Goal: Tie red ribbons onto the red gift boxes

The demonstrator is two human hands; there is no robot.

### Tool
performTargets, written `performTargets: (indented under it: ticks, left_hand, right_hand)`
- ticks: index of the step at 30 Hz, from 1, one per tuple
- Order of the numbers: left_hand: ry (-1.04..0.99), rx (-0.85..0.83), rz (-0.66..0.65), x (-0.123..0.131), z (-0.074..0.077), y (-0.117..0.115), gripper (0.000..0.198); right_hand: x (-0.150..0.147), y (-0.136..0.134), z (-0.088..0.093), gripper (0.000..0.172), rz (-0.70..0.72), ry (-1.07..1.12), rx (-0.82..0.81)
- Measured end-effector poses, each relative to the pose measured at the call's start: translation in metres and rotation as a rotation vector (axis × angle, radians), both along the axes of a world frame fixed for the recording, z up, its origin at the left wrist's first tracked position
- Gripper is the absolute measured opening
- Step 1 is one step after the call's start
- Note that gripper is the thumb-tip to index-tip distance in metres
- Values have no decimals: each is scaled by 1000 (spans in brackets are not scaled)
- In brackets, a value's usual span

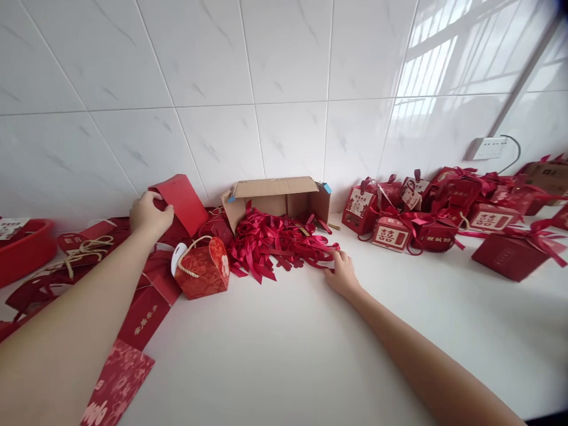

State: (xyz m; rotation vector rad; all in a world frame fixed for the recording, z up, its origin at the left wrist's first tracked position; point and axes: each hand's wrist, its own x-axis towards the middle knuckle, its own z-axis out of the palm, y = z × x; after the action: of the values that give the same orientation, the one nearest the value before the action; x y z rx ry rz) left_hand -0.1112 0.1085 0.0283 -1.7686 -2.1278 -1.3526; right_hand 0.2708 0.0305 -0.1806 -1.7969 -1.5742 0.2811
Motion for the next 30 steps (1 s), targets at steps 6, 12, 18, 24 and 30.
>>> performTargets:
  ticks: [6, 12, 18, 24, 30]
  left_hand:
    - [85, 213, 46, 20, 4, -11, 43]
    - [120, 594, -88, 64, 25, -33, 36]
    - [-149, 693, -585, 121, -28, -92, 33]
    - [-174, 461, -766, 151, -129, -122, 52]
    - [54, -187, -920, 132, -83, -117, 38]
  right_hand:
    - [4, -2, 2, 54, 19, 67, 12]
    - [5, -2, 4, 61, 59, 185, 55]
    - [-2, -26, 23, 48, 177, 388, 164]
    - [-18, -52, 64, 69, 675, 762, 240]
    - [-4, -46, 131, 41, 771, 354, -16]
